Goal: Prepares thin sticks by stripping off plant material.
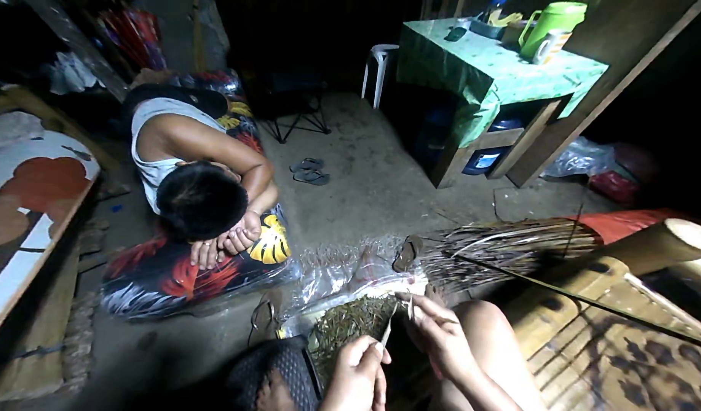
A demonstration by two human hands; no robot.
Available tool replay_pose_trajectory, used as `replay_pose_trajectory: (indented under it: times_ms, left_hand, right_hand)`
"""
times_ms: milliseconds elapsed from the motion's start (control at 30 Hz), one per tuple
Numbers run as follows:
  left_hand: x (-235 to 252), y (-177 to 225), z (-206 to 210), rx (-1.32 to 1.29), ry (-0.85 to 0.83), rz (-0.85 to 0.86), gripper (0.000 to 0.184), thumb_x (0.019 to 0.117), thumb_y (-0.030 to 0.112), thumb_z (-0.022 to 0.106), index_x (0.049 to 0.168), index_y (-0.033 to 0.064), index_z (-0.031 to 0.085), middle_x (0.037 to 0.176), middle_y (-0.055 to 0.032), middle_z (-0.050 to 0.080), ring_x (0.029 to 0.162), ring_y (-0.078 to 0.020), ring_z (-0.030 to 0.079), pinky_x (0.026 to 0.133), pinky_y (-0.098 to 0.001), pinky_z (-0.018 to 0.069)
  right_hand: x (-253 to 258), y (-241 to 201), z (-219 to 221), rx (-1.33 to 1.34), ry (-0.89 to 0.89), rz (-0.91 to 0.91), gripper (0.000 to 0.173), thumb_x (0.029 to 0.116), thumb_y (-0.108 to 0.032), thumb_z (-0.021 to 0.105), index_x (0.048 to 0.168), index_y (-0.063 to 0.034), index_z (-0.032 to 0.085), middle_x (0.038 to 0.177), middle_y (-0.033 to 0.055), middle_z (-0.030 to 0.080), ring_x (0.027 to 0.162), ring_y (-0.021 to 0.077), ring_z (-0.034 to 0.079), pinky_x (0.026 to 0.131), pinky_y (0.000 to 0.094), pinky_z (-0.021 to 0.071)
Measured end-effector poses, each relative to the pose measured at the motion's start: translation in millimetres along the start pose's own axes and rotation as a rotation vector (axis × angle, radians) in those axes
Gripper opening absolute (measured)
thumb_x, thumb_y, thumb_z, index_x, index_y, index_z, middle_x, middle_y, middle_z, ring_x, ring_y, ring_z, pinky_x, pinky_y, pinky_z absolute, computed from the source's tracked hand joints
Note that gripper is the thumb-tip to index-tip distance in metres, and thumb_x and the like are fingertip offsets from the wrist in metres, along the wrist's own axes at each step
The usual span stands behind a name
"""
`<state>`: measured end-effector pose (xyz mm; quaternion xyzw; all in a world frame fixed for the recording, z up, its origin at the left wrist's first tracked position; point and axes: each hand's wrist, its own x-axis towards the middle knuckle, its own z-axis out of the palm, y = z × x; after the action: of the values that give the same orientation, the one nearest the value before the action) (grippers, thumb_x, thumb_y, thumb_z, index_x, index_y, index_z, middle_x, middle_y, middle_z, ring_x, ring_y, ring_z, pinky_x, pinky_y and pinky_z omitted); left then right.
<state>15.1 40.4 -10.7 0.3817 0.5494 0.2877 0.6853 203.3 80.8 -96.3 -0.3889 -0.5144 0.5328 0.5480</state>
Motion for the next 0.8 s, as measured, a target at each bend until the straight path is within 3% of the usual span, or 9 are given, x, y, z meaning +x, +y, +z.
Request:
replay_pose_trajectory:
  times_ms: [133,300,567,800]
  left_hand:
    - [2.5,-0.9,2.5,0.008,0.007,0.017,0.024,0.1095,0.006,0.038,0.107,-0.0007,0.061,0.055,0.0039,0.050,0.042,-0.0033,0.049,0.042,-0.0176,0.0446]
    - [2.2,0.5,5.4,0.008,-0.016,0.034,0.024,0.1087,0.004,0.037,0.107,-0.0010,0.061,0.054,0.0041,0.050,0.042,-0.0028,0.048,0.042,-0.0170,0.0439]
    - [4.3,-0.1,3.4,0.047,-0.007,0.025,0.024,0.1089,0.004,0.037,0.107,-0.0012,0.061,0.054,0.0041,0.049,0.042,-0.0034,0.048,0.042,-0.0179,0.0440]
    - [4.7,0.6,3.4,0.044,0.001,0.027,0.024,0.1087,0.003,0.037,0.107,-0.0012,0.061,0.053,0.0042,0.049,0.041,-0.0033,0.047,0.042,-0.0176,0.0431]
  right_hand:
    - [-17.6,3.3,14.1,0.030,-0.130,-0.008,0.030,0.1019,-0.011,0.052,0.127,-0.0030,0.066,0.087,-0.0087,0.068,0.061,-0.0056,0.053,0.055,0.0138,0.0460]
    - [-15.7,8.0,17.7,0.046,-0.076,-0.036,0.026,0.1016,-0.008,0.051,0.121,-0.0039,0.067,0.079,-0.0090,0.067,0.061,-0.0037,0.057,0.057,0.0152,0.0494]
    - [-22.1,8.5,16.7,0.079,-0.098,0.004,0.026,0.1015,-0.009,0.053,0.122,-0.0053,0.068,0.082,-0.0084,0.067,0.060,-0.0046,0.053,0.053,0.0137,0.0461]
    - [-19.8,12.4,22.5,-0.009,-0.027,-0.072,0.024,0.0990,-0.005,0.054,0.119,-0.0022,0.068,0.083,-0.0091,0.068,0.064,-0.0056,0.057,0.059,0.0136,0.0492]
